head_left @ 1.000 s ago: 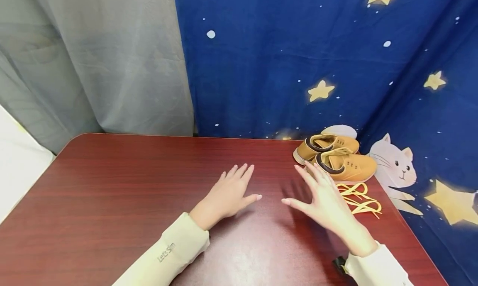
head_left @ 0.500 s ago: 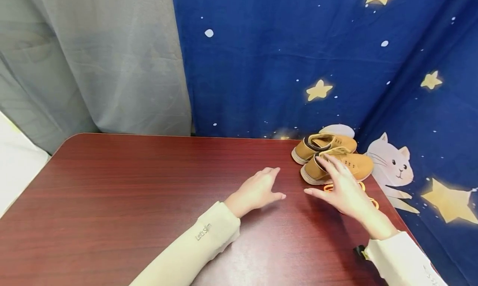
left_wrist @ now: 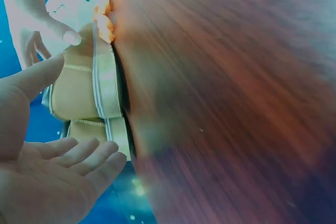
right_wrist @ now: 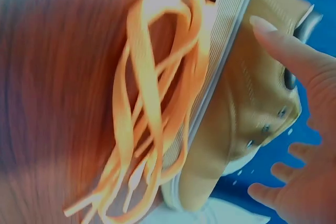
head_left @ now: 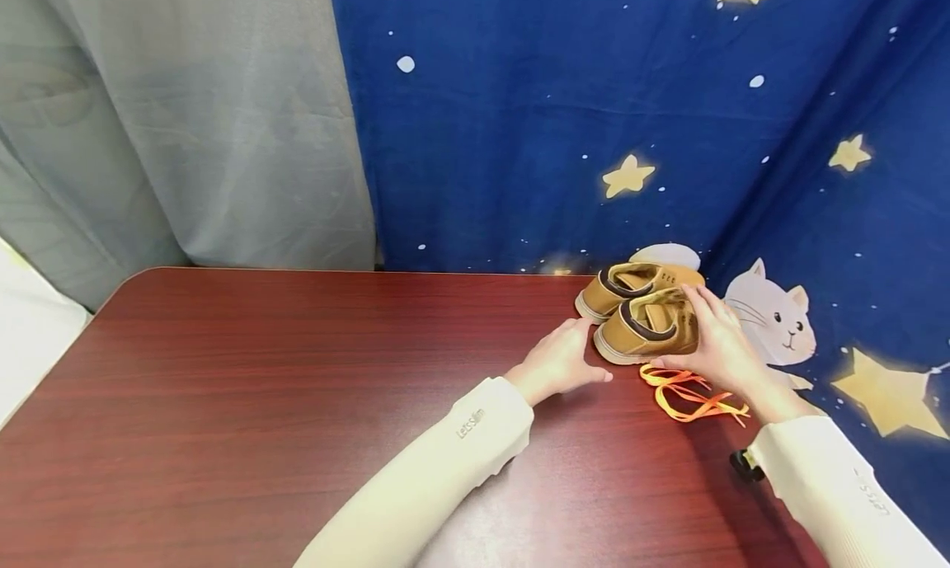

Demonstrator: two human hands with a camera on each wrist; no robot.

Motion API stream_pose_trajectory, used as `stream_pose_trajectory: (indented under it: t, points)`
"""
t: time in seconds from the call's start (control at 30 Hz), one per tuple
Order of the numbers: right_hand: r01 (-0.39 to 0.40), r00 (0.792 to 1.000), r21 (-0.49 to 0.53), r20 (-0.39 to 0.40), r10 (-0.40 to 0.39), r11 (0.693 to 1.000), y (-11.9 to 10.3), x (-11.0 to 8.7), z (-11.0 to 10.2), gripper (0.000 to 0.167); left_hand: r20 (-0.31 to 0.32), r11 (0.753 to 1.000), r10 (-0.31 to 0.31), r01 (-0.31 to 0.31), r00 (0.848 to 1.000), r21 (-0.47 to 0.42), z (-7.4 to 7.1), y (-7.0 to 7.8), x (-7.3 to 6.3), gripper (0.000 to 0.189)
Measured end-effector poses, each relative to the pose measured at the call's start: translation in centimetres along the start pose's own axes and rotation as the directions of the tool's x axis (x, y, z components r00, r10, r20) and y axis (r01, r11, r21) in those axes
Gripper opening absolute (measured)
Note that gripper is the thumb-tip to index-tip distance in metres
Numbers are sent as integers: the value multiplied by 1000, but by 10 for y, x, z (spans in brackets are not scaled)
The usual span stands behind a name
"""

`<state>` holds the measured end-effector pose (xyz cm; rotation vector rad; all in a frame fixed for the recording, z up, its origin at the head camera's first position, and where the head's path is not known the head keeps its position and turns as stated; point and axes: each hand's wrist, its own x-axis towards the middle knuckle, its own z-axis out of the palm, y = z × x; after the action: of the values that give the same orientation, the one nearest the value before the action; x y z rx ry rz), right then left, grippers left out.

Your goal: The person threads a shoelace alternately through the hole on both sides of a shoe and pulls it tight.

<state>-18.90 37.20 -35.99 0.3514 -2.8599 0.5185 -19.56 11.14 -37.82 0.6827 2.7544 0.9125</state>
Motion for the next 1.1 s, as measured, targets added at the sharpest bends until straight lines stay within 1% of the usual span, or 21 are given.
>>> stream_pose_trajectory:
  t: [0.2, 0.33, 0.4, 0.5, 0.63, 0.73, 0.87, 0.97, 1.1]
  points:
    - [25, 999, -11, 37, -24, 1000, 17, 13, -5, 122, -18, 999, 23, -23, 1000, 36, 8, 13, 17, 93]
    - [66, 996, -8, 67, -65, 998, 21, 21, -5, 118, -46, 998, 41, -39, 998, 49, 12, 19, 25, 90]
    - [78, 994, -3, 83, -77, 997, 22, 23, -5, 116, -55, 998, 41, -37, 998, 59, 14, 21, 29, 87]
    - [84, 992, 3, 96, -84, 996, 24, 25, -5, 113, -63, 998, 25, -21, 998, 58, 18, 25, 33, 83]
    - [96, 990, 2, 108, -96, 995, 26, 27, -6, 106, -77, 998, -19, 23, 997, 56, 20, 30, 39, 75]
    - [85, 986, 11, 146, -86, 996, 29, 30, -5, 105, -76, 996, -45, 51, 996, 72, 21, 31, 43, 75]
    - [58, 980, 19, 190, -61, 998, 31, 35, -6, 105, -76, 994, -66, 72, 995, 79, 25, 30, 48, 71]
    - [69, 977, -25, 205, -62, 997, 30, 37, -5, 104, -86, 993, -73, 80, 994, 84, 30, 30, 52, 65]
    - [88, 974, -93, 217, -66, 992, 28, 39, -4, 100, -109, 991, -75, 87, 991, 102, 36, 31, 55, 65]
